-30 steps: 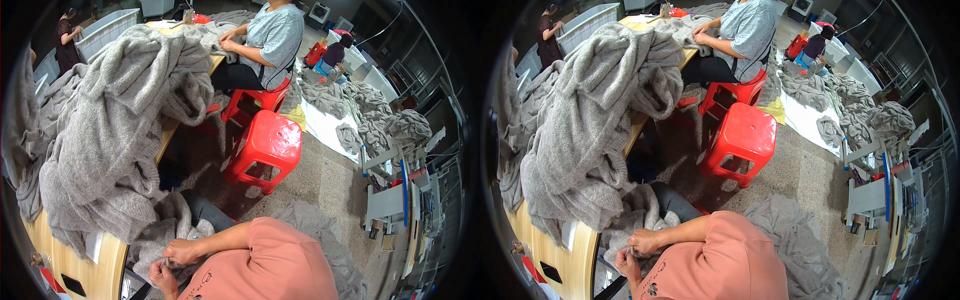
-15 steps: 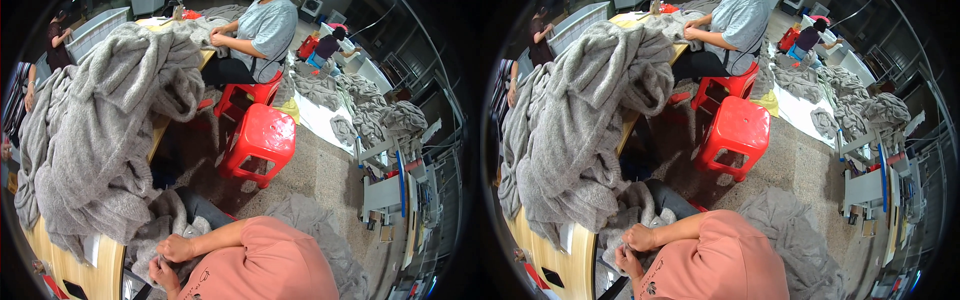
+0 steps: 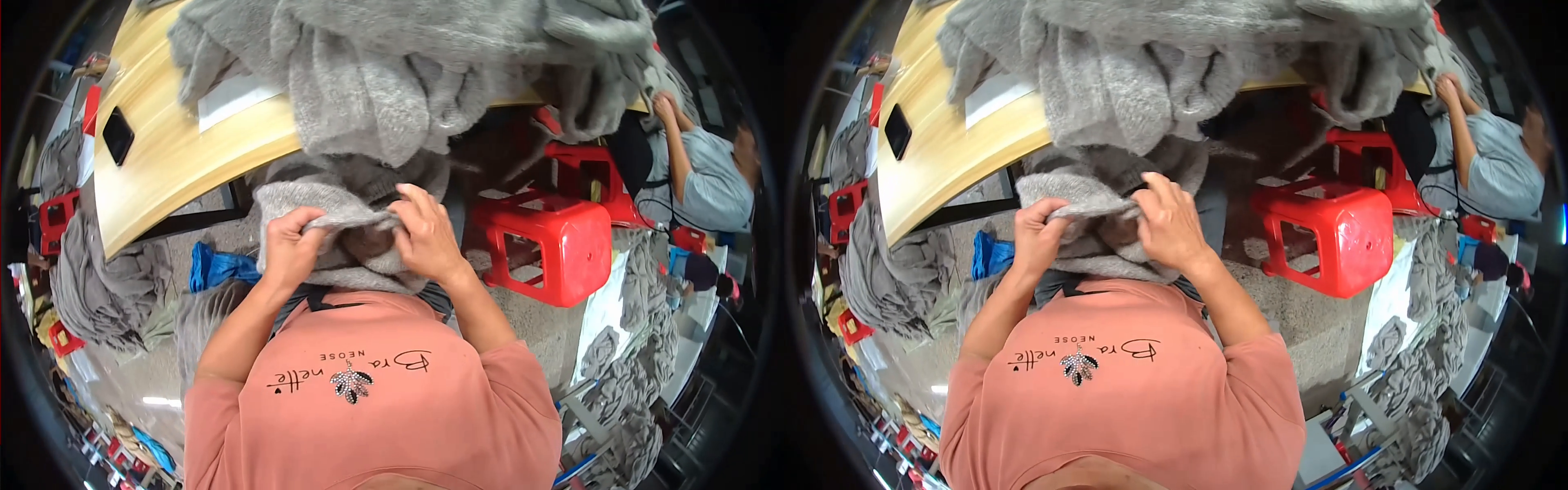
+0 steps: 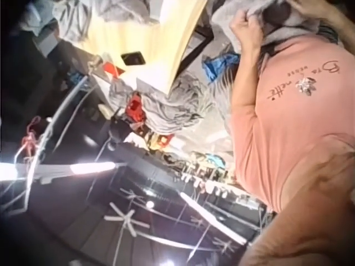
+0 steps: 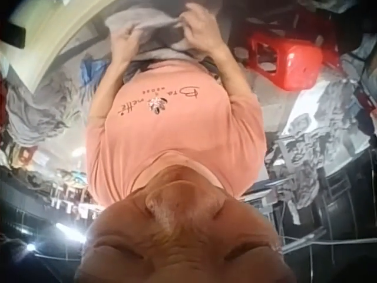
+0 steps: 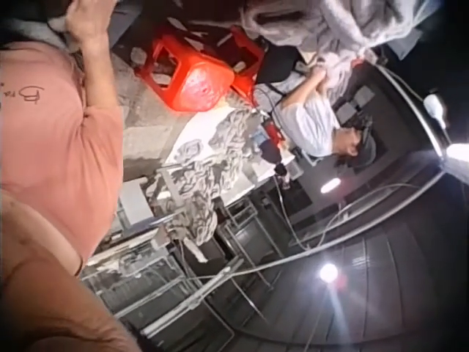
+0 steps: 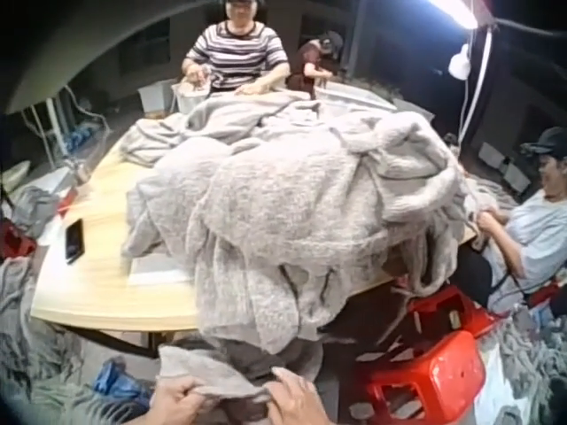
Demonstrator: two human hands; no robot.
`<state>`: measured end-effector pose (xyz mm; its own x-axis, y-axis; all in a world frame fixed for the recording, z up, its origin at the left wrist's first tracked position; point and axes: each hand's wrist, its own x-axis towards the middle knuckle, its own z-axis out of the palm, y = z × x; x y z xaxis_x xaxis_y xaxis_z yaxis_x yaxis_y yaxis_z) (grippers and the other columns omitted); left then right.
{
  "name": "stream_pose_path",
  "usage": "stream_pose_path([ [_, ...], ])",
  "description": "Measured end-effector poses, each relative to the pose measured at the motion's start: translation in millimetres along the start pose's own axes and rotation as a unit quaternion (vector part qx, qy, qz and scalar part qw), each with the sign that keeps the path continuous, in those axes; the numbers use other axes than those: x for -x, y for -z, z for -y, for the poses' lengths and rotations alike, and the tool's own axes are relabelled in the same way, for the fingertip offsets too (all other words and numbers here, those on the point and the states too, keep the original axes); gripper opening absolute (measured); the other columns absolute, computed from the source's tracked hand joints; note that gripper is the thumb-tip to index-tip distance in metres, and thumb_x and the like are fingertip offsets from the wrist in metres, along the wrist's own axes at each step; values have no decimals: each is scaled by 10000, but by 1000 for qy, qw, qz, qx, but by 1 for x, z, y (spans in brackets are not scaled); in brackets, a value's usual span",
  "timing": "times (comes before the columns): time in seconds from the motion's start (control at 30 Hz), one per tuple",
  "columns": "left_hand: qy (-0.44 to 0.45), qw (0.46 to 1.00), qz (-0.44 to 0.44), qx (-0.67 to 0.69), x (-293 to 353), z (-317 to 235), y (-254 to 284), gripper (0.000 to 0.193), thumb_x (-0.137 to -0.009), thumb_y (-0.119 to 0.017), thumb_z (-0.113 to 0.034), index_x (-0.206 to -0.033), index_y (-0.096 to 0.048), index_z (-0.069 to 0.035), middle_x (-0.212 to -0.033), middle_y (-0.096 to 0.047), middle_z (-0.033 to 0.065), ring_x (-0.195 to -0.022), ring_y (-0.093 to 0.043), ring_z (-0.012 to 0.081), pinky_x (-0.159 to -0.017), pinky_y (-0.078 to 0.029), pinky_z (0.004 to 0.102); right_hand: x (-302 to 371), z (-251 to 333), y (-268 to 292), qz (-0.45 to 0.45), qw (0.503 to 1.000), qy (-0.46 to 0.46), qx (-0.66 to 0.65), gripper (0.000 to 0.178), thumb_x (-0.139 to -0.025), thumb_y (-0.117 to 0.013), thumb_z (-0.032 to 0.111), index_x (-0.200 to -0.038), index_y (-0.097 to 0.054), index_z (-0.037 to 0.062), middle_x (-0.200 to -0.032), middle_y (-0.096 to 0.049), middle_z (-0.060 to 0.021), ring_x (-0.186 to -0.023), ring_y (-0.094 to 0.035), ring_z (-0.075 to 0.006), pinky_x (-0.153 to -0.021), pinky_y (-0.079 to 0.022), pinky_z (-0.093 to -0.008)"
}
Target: Inspecting and handling large pieces of grey fabric at a workstation.
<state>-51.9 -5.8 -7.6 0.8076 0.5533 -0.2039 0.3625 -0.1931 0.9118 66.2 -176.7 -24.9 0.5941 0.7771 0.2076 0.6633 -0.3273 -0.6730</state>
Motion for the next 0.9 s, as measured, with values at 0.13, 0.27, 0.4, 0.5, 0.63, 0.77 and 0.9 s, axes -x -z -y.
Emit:
stream_pose_path([
  [0.13, 0, 995, 63, 83, 0, -9, -8, 96, -712, -550, 14, -786, -612, 12, -632, -582, 4, -579, -489, 43, -519, -409, 204, -11, 21, -14, 18, 987, 71, -141, 252, -665, -554, 8, -916, -537, -3, -902, -557, -149, -822, -533, -315, -751, -403, -390],
  [0.27, -39, 994, 97, 37, -2, -8, -4, 48, -710, -550, 15, -736, -590, 24, -629, -558, -17, -584, -469, 30, -492, -390, 200, -17, 24, -30, -40, 977, 71, -198, 119, -667, -526, -32, -784, -537, -12, -650, -501, -125, -602, -506, -291, -548, -402, -362],
  [0.4, -16, 989, 149, -17, -2, 0, -2, 28, -719, -556, 7, -720, -580, 23, -636, -561, -19, -574, -471, 32, -497, -393, 199, -12, 23, -37, -26, 977, 62, -203, 139, -658, -520, -43, -792, -537, -8, -669, -512, -126, -614, -505, -290, -537, -403, -350],
  [0.5, 23, 985, 168, -1, -1, 4, -6, 40, -729, -572, -10, -741, -594, 22, -659, -574, -14, -584, -485, 35, -509, -398, 194, -11, 23, -38, -69, 980, 53, -177, 129, -653, -532, -41, -773, -538, 6, -655, -505, -111, -613, -509, -284, -520, -408, -344],
  [0.63, 110, 975, 150, 125, -1, 4, -2, 42, -739, -600, 0, -767, -618, 26, -669, -599, 1, -592, -508, 32, -497, -406, 178, -8, 24, -38, -66, 993, 87, -52, 107, -653, -565, -9, -746, -541, 40, -617, -475, -89, -592, -514, -279, -514, -425, -351],
  [0.77, 146, 956, 174, 184, 0, 1, 5, 45, -723, -600, 23, -757, -619, 1, -663, -597, 12, -563, -508, 30, -477, -387, 163, -7, 30, -40, 6, 986, 17, -166, 51, -674, -530, 19, -675, -485, 42, -638, -500, -117, -628, -526, -299, -519, -418, -383],
  [0.9, 159, 947, 187, 210, -3, 6, 1, 50, -689, -586, -9, -737, -599, -6, -642, -570, -6, -558, -483, 32, -491, -368, 176, -7, 23, -41, 2, 972, -9, -234, 92, -681, -592, 23, -770, -575, 38, -728, -550, -119, -668, -552, -276, -564, -426, -338],
])
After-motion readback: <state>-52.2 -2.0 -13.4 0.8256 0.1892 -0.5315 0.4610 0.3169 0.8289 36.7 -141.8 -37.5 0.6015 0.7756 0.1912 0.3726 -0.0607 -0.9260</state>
